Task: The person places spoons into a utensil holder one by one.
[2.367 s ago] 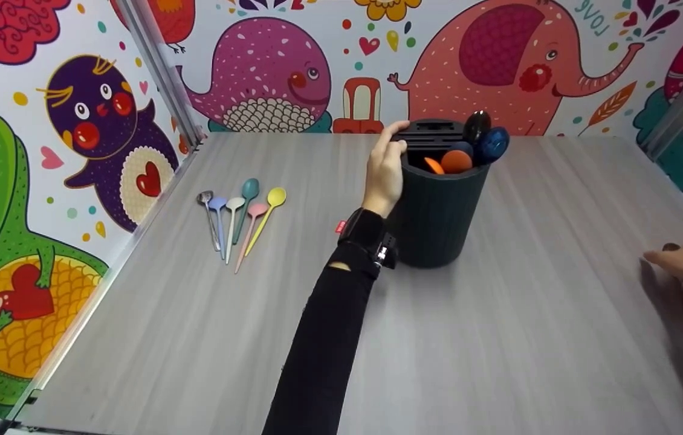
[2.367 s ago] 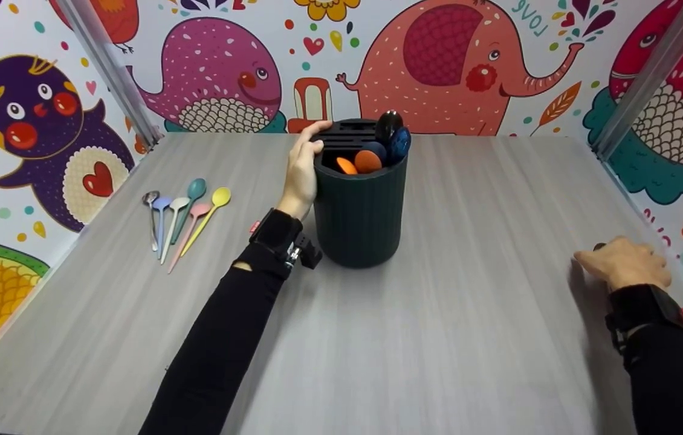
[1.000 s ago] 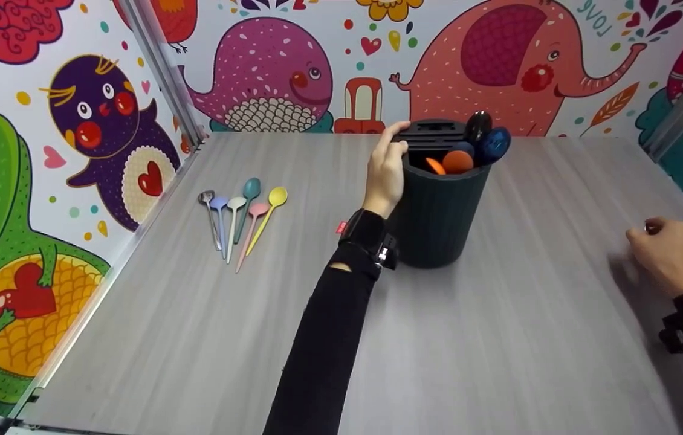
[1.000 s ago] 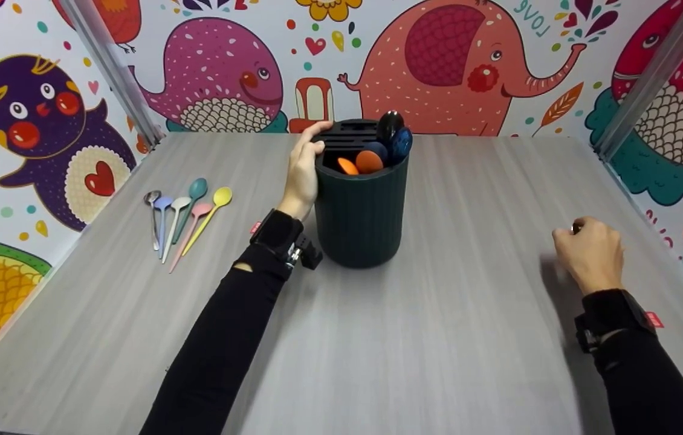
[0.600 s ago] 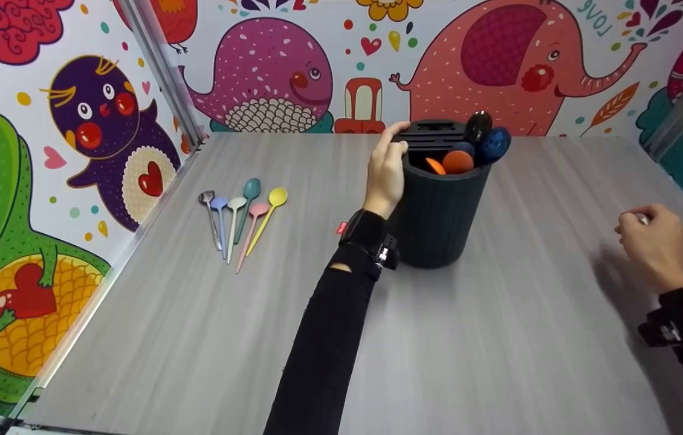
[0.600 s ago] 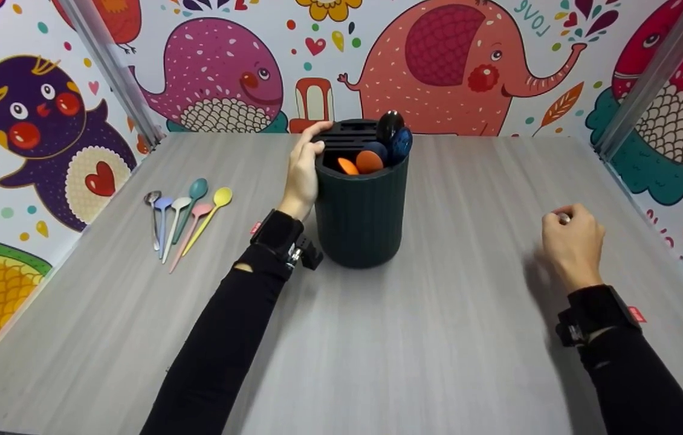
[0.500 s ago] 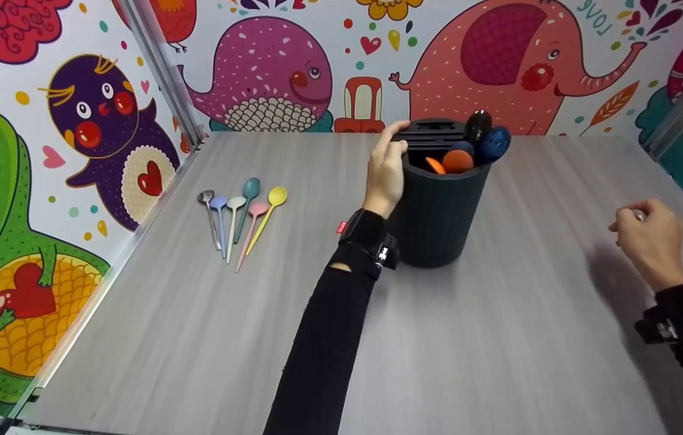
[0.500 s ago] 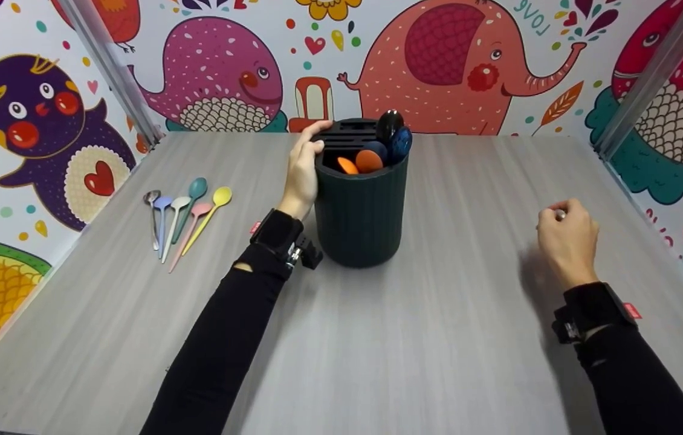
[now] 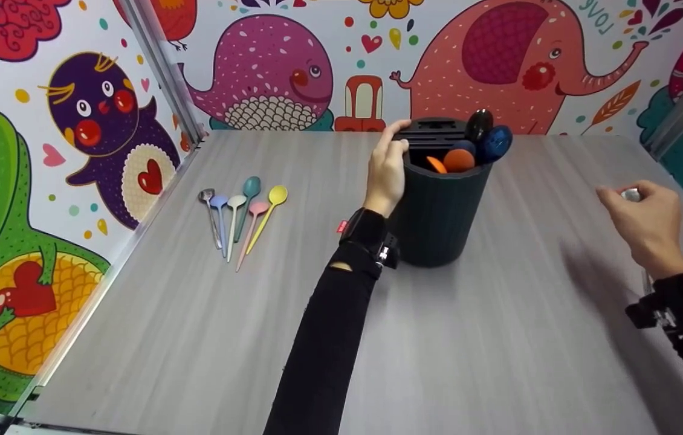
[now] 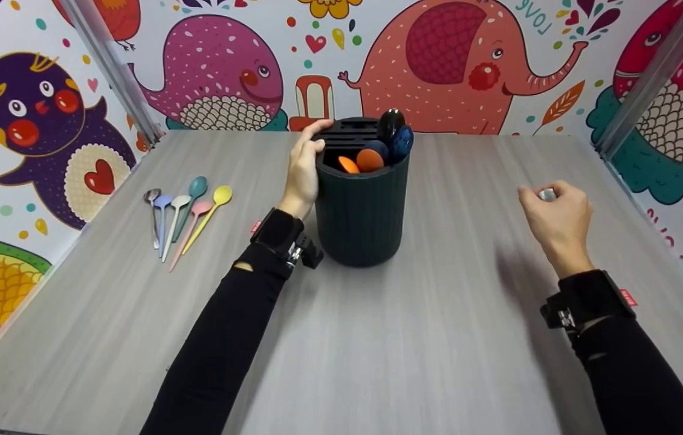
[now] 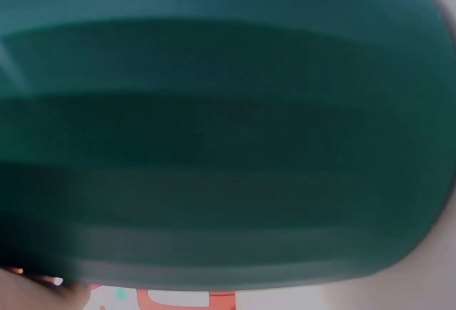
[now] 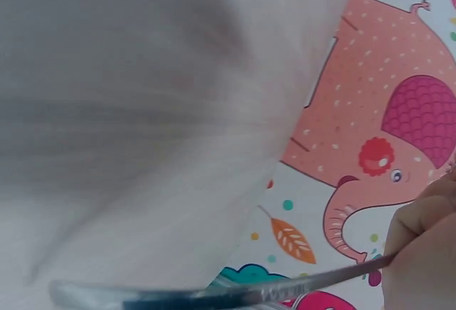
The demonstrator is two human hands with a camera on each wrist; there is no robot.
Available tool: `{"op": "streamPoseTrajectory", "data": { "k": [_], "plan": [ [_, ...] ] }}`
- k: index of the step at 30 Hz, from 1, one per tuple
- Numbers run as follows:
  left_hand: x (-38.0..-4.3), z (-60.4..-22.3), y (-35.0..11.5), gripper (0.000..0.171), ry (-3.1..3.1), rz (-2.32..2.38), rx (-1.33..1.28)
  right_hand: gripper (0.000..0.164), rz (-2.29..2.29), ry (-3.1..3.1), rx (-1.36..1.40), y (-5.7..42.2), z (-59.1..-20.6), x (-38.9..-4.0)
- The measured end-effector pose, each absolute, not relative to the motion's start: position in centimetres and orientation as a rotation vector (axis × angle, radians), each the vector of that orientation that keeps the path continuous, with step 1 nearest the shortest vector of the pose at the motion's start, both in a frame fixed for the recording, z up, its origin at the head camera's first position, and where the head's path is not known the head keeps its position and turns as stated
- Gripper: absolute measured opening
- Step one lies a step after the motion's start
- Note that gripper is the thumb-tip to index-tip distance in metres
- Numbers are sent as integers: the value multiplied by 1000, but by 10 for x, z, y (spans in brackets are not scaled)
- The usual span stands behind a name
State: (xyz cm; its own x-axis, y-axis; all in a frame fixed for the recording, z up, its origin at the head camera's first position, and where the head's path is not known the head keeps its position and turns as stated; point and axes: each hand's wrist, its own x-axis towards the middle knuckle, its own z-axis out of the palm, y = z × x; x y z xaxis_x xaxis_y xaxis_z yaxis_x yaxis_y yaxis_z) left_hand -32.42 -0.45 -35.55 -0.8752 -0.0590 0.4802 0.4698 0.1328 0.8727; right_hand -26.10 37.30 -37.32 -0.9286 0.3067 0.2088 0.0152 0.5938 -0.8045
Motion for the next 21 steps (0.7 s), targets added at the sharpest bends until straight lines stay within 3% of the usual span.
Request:
{"op": "streamPoseTrajectory", "data": {
  "k": [11,21],
  "plan": [
    [-324,-356,-4,50,-2007,-1793,-416,25,2099,-1950,19,346,-357,-260],
    [-324,-355,-5,50,-2011,-1791,-413,32,2234,-1823,166,311,-339,-261]
  ]
}}
